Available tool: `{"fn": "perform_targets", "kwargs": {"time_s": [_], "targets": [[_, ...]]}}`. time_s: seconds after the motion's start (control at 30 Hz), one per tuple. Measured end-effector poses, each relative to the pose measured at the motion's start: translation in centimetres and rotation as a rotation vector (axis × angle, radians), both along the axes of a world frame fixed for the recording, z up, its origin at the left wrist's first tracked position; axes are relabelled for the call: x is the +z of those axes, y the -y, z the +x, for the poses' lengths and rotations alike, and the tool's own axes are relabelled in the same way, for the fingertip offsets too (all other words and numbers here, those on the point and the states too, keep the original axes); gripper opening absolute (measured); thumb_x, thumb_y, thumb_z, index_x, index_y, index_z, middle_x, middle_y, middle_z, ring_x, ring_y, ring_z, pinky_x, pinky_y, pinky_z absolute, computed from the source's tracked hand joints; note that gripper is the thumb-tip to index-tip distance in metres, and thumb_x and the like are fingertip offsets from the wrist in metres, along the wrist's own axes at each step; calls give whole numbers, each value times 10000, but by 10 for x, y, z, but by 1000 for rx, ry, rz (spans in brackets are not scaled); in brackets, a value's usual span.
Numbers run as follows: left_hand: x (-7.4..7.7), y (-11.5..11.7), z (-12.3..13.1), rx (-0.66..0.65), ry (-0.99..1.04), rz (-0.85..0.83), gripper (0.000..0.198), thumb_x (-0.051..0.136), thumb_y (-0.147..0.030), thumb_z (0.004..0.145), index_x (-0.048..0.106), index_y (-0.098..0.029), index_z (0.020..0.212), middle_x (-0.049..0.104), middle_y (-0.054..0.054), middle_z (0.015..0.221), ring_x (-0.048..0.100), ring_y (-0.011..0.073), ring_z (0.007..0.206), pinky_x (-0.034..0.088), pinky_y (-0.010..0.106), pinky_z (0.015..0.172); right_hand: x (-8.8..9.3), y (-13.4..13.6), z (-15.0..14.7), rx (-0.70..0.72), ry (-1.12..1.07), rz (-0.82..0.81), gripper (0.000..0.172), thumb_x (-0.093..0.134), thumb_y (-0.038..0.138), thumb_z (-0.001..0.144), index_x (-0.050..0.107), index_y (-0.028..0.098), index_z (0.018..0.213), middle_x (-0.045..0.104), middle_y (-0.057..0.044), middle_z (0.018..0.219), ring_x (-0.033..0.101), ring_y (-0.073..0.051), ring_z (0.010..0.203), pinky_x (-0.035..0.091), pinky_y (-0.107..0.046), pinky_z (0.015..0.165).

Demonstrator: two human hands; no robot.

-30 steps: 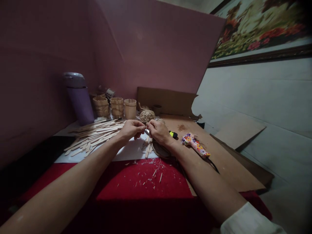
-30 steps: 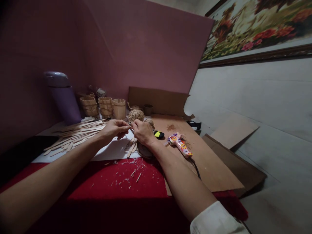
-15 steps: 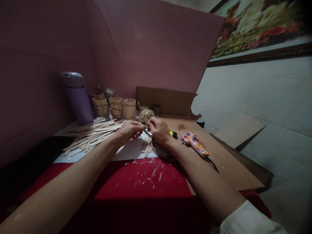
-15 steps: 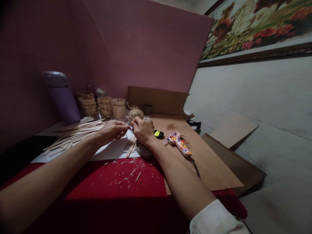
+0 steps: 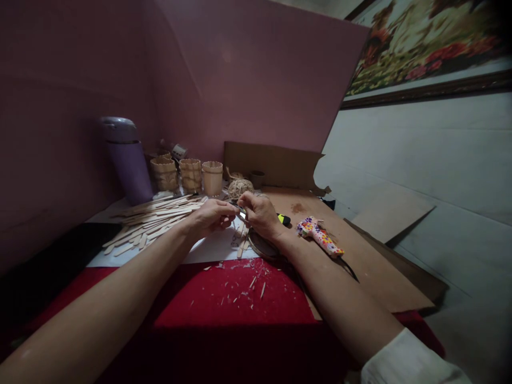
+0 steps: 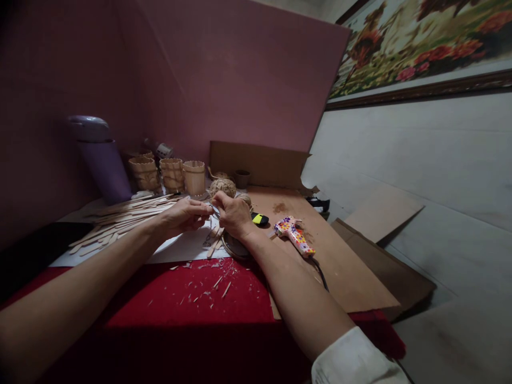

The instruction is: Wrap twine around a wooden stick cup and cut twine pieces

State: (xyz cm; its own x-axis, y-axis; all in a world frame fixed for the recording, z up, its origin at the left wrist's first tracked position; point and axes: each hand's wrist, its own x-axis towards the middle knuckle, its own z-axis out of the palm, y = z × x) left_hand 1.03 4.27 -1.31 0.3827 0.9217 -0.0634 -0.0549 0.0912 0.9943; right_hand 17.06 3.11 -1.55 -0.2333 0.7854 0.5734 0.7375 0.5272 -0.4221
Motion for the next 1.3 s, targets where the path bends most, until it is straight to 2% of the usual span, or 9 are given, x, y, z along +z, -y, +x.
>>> {"fn": "perform_targets", "kwargs": {"time_s": [0.23, 0.3, 0.37, 0.4, 0.53, 0.67, 0.83, 1.03, 1.3], "targets": [[1, 3, 3, -21, 1, -6, 184, 730, -197, 586, 573, -112, 543, 514, -9, 506, 388, 33, 381, 220, 191, 376, -1, -1, -1, -34, 56, 17, 201, 441, 333, 904, 611, 230, 872, 619, 8, 632, 549, -138, 604, 329, -231, 589], [1, 1, 4, 30, 18, -7, 190, 734, -197, 578, 568, -110, 545, 514, -10, 509, 397, 35, 387, 232, 188, 377, 1, 1, -3, -63, 71, 106, 192, 450, 315, 903, 607, 224, 966, 663, -30, 829, 572, -170, 765, 360, -259, 677], [0, -1, 3, 103, 37, -6, 190, 733, -202, 577, 567, -112, 559, 508, -14, 505, 406, 41, 390, 232, 188, 373, 4, 4, -4, -107, 74, 229, 204, 471, 281, 892, 593, 214, 1042, 634, -65, 1051, 538, -208, 948, 359, -303, 786], [1, -2, 3, 132, 47, -3, 190, 730, -204, 579, 564, -114, 564, 502, -17, 499, 405, 43, 387, 227, 190, 369, 5, 5, -5, -122, 80, 272, 200, 480, 270, 887, 598, 210, 1037, 615, -72, 1097, 514, -221, 998, 349, -322, 825], [3, -1, 1, 142, 76, 15, 174, 715, -207, 598, 567, -116, 589, 484, -29, 481, 391, 43, 373, 206, 189, 364, 5, 6, -5, -54, 109, 216, 163, 479, 223, 875, 637, 202, 907, 631, -60, 980, 539, -197, 922, 365, -307, 805], [4, 1, 2, 128, 120, 7, 171, 727, -200, 590, 594, -116, 655, 527, -22, 521, 444, 48, 414, 255, 173, 397, 0, 2, -4, 32, 48, 164, 213, 463, 130, 845, 637, 197, 948, 645, -51, 974, 570, -163, 864, 391, -264, 753], [3, 1, 2, 141, 128, -8, 141, 705, -177, 598, 594, -120, 665, 531, -21, 518, 454, 51, 414, 273, 172, 404, -4, -2, -4, 81, 23, 125, 191, 471, 121, 830, 635, 194, 896, 674, -38, 885, 587, -156, 816, 398, -250, 741], [4, 3, 3, 138, 154, 13, 126, 684, -171, 616, 571, -122, 640, 511, -25, 499, 412, 44, 370, 241, 173, 369, -3, -1, -5, 49, 43, 130, 143, 480, 112, 801, 604, 183, 802, 646, -37, 823, 550, -146, 750, 376, -242, 691], [6, 4, 6, 174, 171, -22, 88, 637, -124, 635, 561, -99, 598, 521, 4, 497, 414, 42, 363, 249, 164, 346, -2, 2, -5, -16, 90, 120, 117, 496, 149, 792, 602, 199, 791, 659, -25, 774, 559, -161, 718, 341, -261, 646]]}}
